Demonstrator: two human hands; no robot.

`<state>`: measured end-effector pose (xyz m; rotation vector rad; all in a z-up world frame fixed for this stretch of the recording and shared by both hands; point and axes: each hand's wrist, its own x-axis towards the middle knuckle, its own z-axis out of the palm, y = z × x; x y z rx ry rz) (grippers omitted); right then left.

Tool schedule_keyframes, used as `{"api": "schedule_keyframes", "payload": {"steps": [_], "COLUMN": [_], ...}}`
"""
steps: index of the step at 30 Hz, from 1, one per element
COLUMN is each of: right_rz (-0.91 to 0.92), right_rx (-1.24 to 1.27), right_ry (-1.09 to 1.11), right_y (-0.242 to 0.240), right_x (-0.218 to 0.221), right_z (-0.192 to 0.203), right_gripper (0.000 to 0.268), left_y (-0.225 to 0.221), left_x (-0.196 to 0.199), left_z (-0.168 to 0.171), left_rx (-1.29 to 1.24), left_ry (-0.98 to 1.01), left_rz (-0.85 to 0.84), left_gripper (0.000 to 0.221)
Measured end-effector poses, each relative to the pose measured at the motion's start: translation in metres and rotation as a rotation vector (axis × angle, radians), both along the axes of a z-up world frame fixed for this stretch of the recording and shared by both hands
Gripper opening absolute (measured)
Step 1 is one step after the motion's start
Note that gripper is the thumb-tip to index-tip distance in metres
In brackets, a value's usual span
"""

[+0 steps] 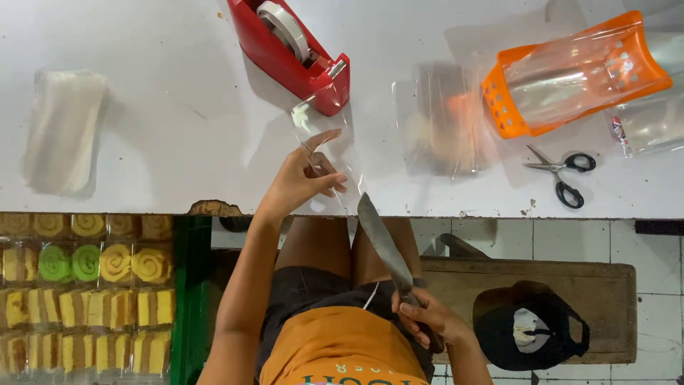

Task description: The person prepares plastic film packaging by cutting and taping sheets at a workspace.

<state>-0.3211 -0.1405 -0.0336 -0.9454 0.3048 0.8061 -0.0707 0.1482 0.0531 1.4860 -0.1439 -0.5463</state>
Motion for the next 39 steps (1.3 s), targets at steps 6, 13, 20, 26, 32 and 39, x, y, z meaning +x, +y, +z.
{"api": "schedule_keyframes", "payload": {"steps": [6,13,20,26,32,39], "right_rz": [0.038,-0.072,-0.169,-0.186,-0.1,-0.077], "right_rx": [-0.053,0.151,0.203,0.149,-0.032,-0.007], "right_ry": [0.015,-0.146,0.01,0.045,0.088,0.176], "right_y": [-0.001,0.032,0.074,0.096,0.079,0.041], "right_x": [0.011,0.037,0.055,0.073,0.064,0.039], "right_z": [0.003,-0.009,0.021,0.017,0.057,0.031], "right_gripper": [0.029,0.022,0.025,0.024,0.038,0.023], "left_y": [-0.004,-0.022,-0.023,-0.048,-0.047,-0.044], "left_x": [-0.01,-0.061,-0.069,-0.06,-0.055,-0.058], "left_z": [0.014,0.002,-0.019,-0.075,-0.075,-0.079], "left_rx": [0.096,0.386,0.758,1.109,1.069,1.088], "left_ry": [0.066,-0.064,-0.969,-1.008,-0.967,-1.059], "left_rz": [-0.201,-0.377,0.228,0.062,0.074,-0.05], "left_gripper": [0.077,0.085,0.059,0.071,0.067,0.072]}}
